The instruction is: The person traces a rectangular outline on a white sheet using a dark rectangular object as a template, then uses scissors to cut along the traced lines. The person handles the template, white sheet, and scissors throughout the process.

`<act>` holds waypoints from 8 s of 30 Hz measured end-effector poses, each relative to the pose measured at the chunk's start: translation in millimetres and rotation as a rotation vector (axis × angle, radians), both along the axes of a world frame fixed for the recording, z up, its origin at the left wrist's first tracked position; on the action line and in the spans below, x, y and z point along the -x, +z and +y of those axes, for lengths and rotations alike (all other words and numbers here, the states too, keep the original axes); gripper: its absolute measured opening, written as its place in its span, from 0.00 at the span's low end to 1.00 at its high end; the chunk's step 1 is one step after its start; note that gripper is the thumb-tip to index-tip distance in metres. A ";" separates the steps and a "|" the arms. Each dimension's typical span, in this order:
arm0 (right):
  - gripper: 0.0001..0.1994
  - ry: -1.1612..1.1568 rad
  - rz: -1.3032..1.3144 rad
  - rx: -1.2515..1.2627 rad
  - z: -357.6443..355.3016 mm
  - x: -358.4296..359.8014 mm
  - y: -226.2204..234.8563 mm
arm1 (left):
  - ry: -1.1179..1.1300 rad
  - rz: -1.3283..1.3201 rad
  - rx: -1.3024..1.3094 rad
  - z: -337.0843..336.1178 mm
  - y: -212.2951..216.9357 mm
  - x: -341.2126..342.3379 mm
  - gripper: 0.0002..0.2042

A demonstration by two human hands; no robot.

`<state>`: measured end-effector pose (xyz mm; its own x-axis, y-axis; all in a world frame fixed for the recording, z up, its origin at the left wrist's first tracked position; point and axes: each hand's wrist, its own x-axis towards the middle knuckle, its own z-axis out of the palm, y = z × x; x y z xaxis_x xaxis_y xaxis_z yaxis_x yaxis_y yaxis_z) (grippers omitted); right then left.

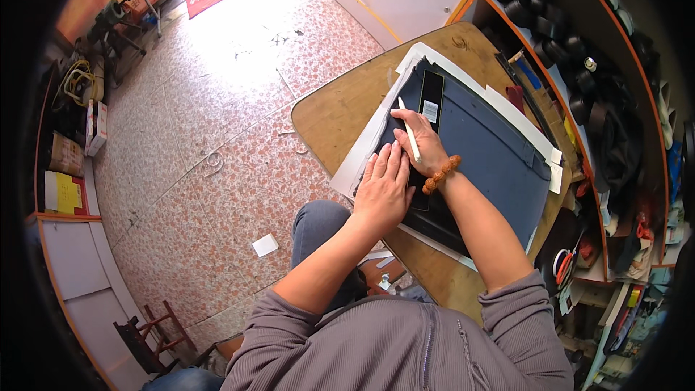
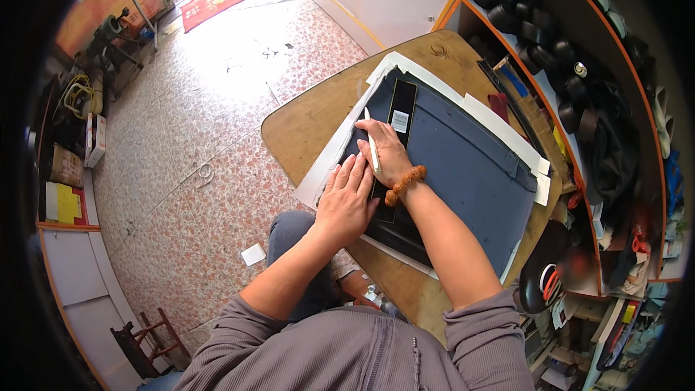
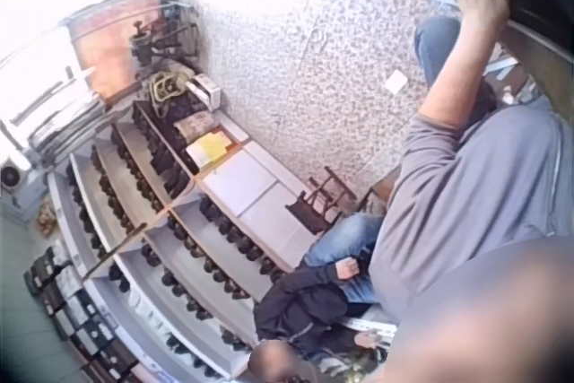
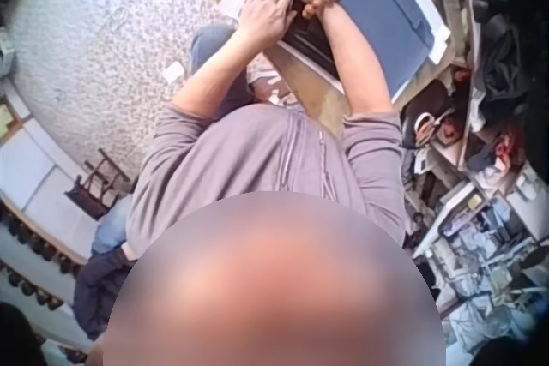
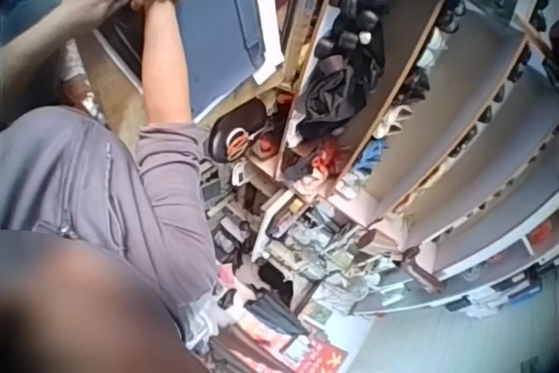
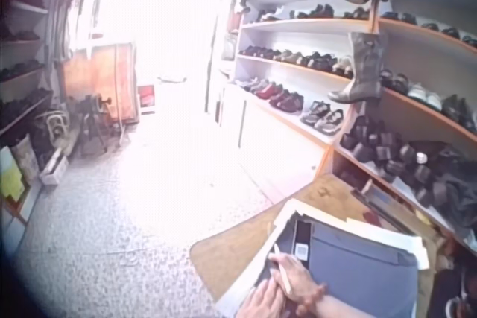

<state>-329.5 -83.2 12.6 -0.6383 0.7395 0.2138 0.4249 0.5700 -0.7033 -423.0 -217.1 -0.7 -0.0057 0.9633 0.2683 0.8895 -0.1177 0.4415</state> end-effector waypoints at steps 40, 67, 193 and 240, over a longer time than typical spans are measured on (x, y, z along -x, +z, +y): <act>0.08 0.004 -0.137 -0.220 -48.6 40.8 47.0 | -0.096 -0.369 0.008 -3.0 8.5 7.8 0.26; 0.06 0.213 -0.109 -0.076 -77.2 39.5 51.2 | 0.062 0.026 -0.021 4.1 -43.4 -7.9 0.27; 0.10 -0.111 -0.014 0.071 -61.6 28.8 51.8 | 0.130 0.417 0.240 -16.5 3.7 -23.3 0.32; 0.07 0.124 -0.233 -0.006 -64.9 43.6 61.3 | -0.057 0.349 0.504 -14.2 18.6 -23.0 0.22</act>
<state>-373.1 -148.1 73.8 -0.7562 0.6520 0.0551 0.5015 0.6317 -0.5912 -400.1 -231.3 17.9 0.0556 0.9682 -0.2438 0.9900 -0.0218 0.1394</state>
